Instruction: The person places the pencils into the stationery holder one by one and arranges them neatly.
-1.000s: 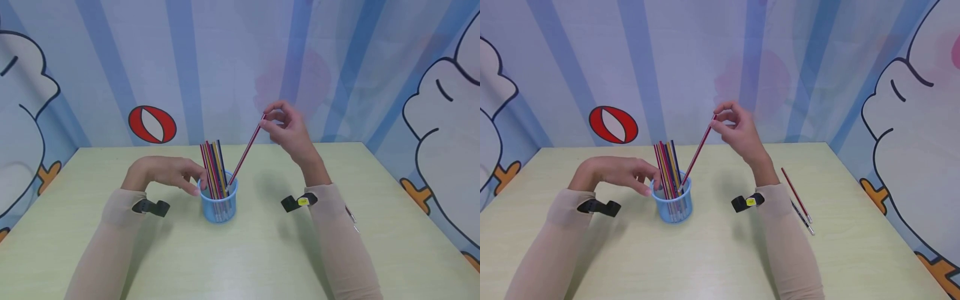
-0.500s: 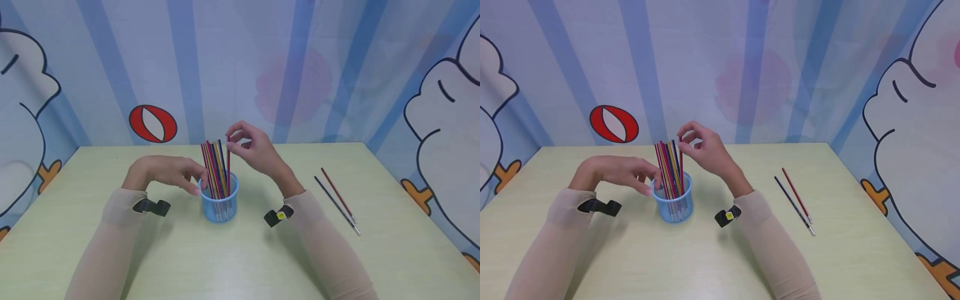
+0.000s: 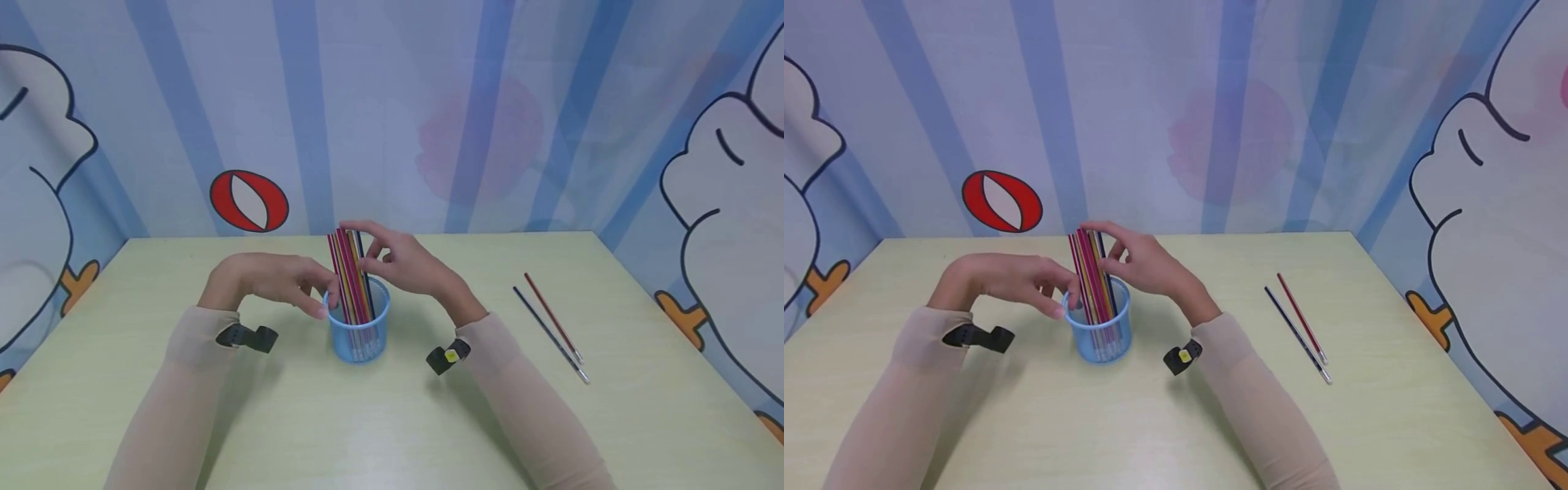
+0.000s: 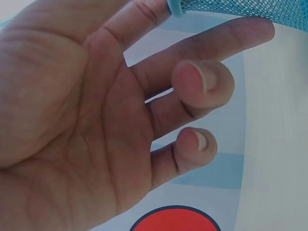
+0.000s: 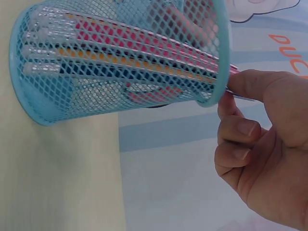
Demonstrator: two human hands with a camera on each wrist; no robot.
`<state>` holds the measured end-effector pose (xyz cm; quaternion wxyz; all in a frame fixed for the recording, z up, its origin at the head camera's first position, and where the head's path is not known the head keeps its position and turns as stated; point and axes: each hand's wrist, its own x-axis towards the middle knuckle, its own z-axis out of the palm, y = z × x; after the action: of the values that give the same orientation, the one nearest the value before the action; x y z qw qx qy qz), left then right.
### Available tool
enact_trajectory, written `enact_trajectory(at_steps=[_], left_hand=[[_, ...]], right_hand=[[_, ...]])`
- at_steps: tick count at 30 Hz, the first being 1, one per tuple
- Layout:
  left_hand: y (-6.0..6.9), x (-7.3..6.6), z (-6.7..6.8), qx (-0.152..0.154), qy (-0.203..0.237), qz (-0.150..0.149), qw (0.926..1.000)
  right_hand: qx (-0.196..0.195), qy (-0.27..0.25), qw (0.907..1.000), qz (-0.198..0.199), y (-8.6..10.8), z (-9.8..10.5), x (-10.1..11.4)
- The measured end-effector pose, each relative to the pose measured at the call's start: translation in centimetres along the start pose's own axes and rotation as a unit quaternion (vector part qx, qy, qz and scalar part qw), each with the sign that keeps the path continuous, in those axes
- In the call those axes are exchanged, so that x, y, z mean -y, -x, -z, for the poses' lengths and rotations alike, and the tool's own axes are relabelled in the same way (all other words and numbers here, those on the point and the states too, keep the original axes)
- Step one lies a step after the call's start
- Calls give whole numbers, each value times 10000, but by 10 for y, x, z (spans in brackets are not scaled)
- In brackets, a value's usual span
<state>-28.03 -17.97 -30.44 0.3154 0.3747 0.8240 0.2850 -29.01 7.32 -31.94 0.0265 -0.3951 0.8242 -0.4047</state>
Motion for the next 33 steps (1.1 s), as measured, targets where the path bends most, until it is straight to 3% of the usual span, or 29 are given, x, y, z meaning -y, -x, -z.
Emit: enact_trajectory(at_steps=[11, 16, 27, 33], left_hand=[[0, 0, -1, 28, 41, 49, 10000], [1, 0, -1, 0, -47, 28, 10000], [1, -1, -1, 10, -7, 5, 10000], [1, -1, -1, 11, 32, 19, 10000]], right_hand=[[373, 470, 9972, -450, 16, 38, -2], [530, 607, 9926, -909, 27, 60, -7], [586, 605, 9837, -1586, 55, 99, -36], [812, 722, 9657, -2357, 76, 116, -59]])
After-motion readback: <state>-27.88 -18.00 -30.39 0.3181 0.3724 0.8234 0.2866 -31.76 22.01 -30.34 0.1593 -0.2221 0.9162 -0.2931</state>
